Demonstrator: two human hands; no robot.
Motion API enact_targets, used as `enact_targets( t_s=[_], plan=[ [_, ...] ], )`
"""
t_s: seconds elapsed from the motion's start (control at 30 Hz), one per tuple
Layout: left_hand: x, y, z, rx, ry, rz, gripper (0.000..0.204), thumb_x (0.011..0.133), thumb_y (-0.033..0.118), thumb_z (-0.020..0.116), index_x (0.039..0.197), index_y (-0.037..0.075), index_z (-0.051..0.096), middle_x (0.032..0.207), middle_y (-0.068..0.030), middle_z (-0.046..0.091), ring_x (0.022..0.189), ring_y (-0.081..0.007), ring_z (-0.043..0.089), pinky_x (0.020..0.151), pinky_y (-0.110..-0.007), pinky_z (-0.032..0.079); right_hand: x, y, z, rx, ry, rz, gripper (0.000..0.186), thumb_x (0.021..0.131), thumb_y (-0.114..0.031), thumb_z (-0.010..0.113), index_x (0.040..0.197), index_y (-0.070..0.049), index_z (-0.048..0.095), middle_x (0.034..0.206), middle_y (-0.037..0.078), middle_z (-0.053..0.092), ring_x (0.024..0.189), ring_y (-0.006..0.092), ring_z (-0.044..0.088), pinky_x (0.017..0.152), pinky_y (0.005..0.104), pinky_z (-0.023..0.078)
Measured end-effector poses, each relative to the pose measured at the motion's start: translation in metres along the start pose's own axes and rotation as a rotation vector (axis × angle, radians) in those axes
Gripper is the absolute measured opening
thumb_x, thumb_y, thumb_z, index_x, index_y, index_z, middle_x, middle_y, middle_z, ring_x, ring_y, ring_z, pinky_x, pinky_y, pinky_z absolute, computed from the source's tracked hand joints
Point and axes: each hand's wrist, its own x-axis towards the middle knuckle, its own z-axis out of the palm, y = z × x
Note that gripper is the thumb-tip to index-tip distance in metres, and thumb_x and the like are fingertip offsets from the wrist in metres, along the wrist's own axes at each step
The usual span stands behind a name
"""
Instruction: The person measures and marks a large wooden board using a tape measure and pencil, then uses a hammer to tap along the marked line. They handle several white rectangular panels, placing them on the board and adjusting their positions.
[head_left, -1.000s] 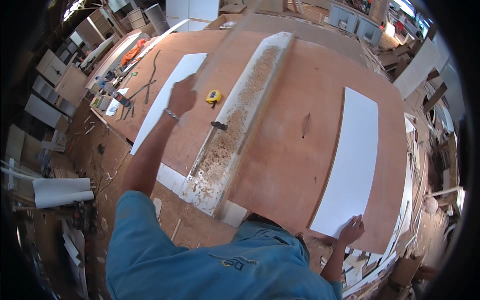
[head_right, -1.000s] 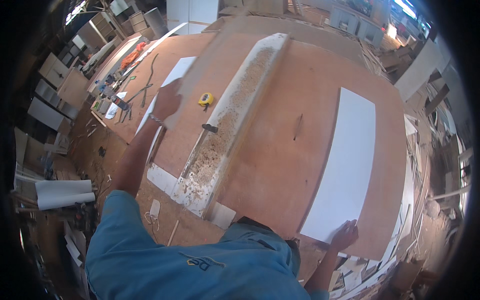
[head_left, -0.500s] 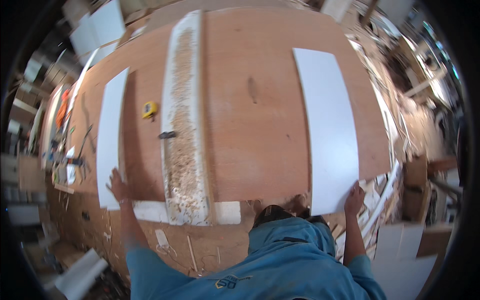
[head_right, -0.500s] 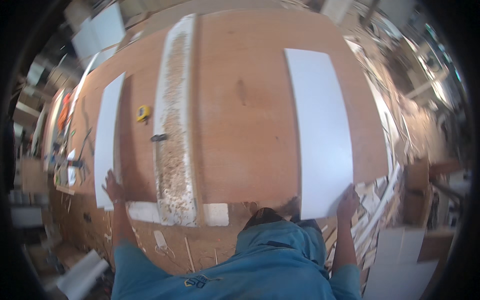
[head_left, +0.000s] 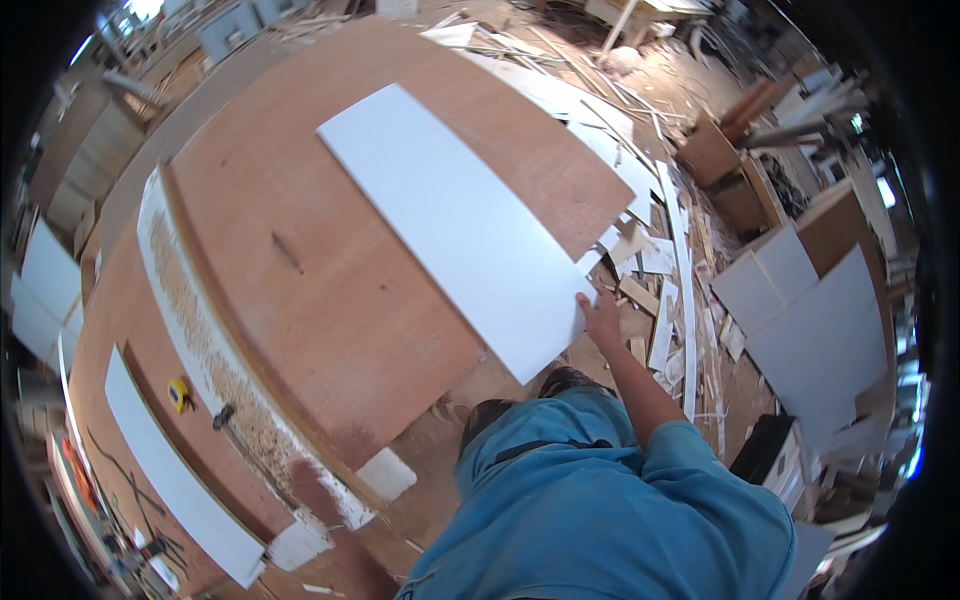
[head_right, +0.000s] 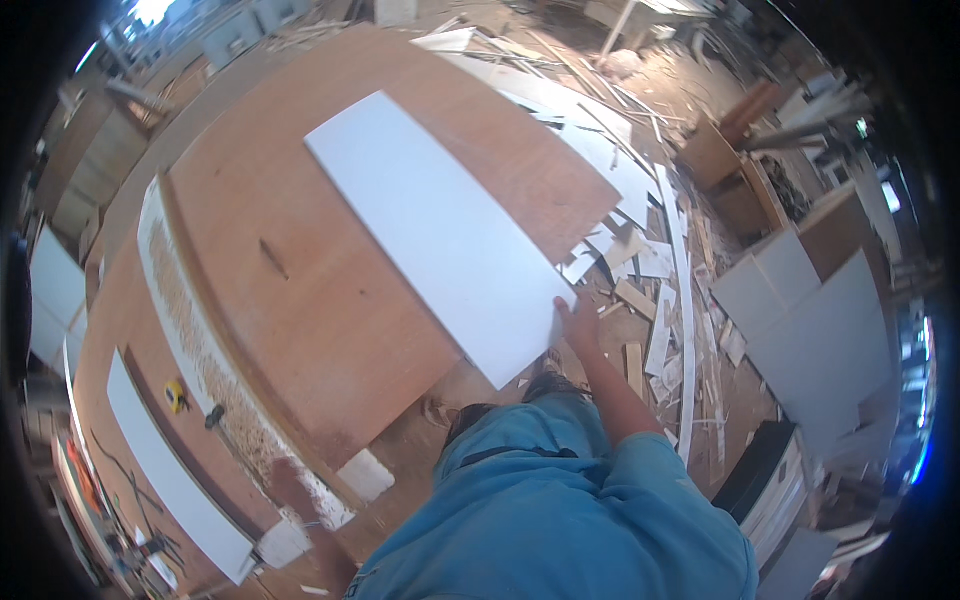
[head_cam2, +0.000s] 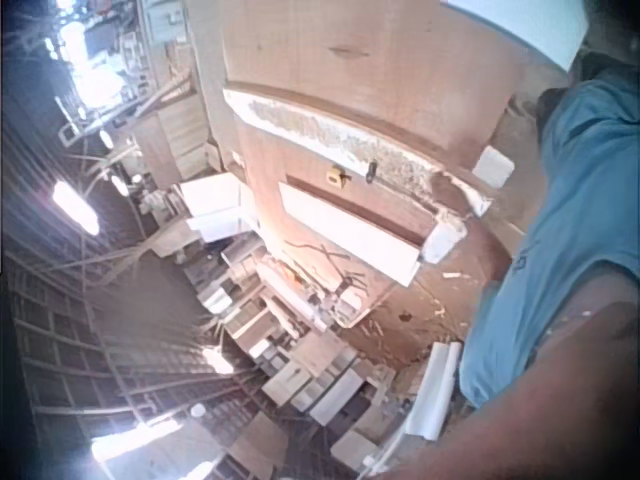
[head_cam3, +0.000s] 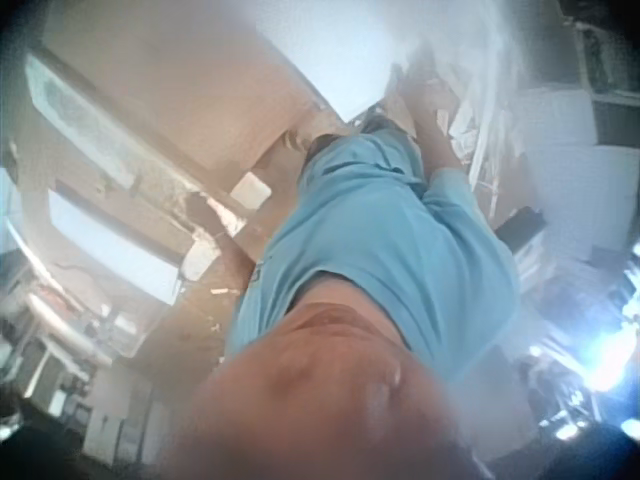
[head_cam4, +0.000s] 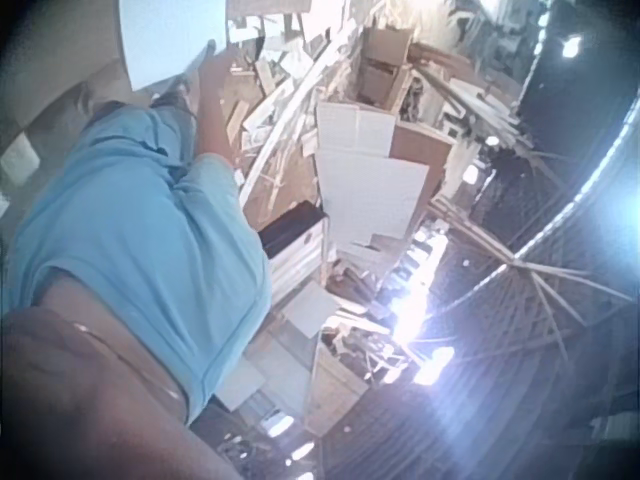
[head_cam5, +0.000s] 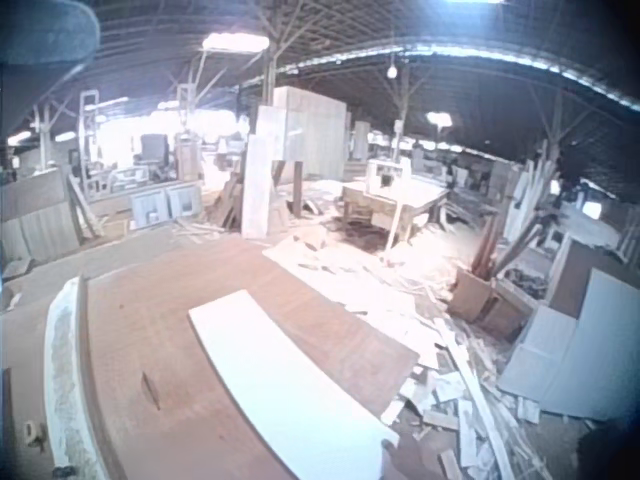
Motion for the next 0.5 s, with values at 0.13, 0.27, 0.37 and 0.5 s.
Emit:
enact_targets(
  t_s=[0.13, 0.27, 0.37, 0.5],
  plan=[
    [-0.091, 0.186, 0.192, 0.181, -1.085, 0.182, 0.037, 0.109, 0.027, 0.043, 0.125, 0.002, 0.066, 0.117, -0.0161, 0.073, 0.111, -0.0353, 0.067, 0.101, -0.046, 0.05, 0.013, -0.043, -0.043, 0.099, -0.327, 0.345, 0.065, 0.093, -0.05, 0.075, 0.132, 0.0, 0.061, 0.108, 0.02, 0.073, 0.085, 0.0284, 0.073, 0.076, 0.0406, 0.058],
    [-0.132, 0.223, 0.298, 0.261, -1.296, -0.024, 0.048, 0.111, 0.04, 0.04, 0.126, 0.0, 0.063, 0.116, -0.0162, 0.073, 0.111, -0.0384, 0.068, 0.097, -0.043, 0.053, 0.043, 0.001, -0.047, 0.208, -0.589, 0.228, 0.073, 0.092, -0.062, 0.07, 0.122, 0.004, 0.065, 0.092, 0.019, 0.073, 0.062, 0.0252, 0.072, 0.061, 0.0372, 0.058],
    [-0.132, 0.235, 0.332, -0.059, -1.299, -0.353, 0.058, 0.112, 0.046, 0.037, 0.119, -0.005, 0.064, 0.107, -0.0161, 0.073, 0.09, -0.0254, 0.07, 0.08, -0.037, 0.057, 0.066, 0.007, -0.049, 0.217, -0.855, 0.159, 0.075, 0.096, -0.067, 0.06, 0.118, 0.005, 0.066, 0.085, 0.019, 0.073, 0.066, 0.0276, 0.074, 0.064, 0.0405, 0.06],
    [-0.163, 0.267, 0.356, -0.063, -1.018, -0.523, 0.06, 0.113, 0.046, 0.033, 0.12, -0.006, 0.061, 0.102, -0.0129, 0.069, 0.082, -0.0194, 0.068, 0.07, -0.032, 0.057, 0.095, 0.028, -0.075, 0.262, -0.991, 0.011, 0.066, 0.104, -0.059, 0.05, 0.116, 0.005, 0.059, 0.077, 0.014, 0.07, 0.064, 0.0229, 0.073, 0.06, 0.0368, 0.058]
  ],
)
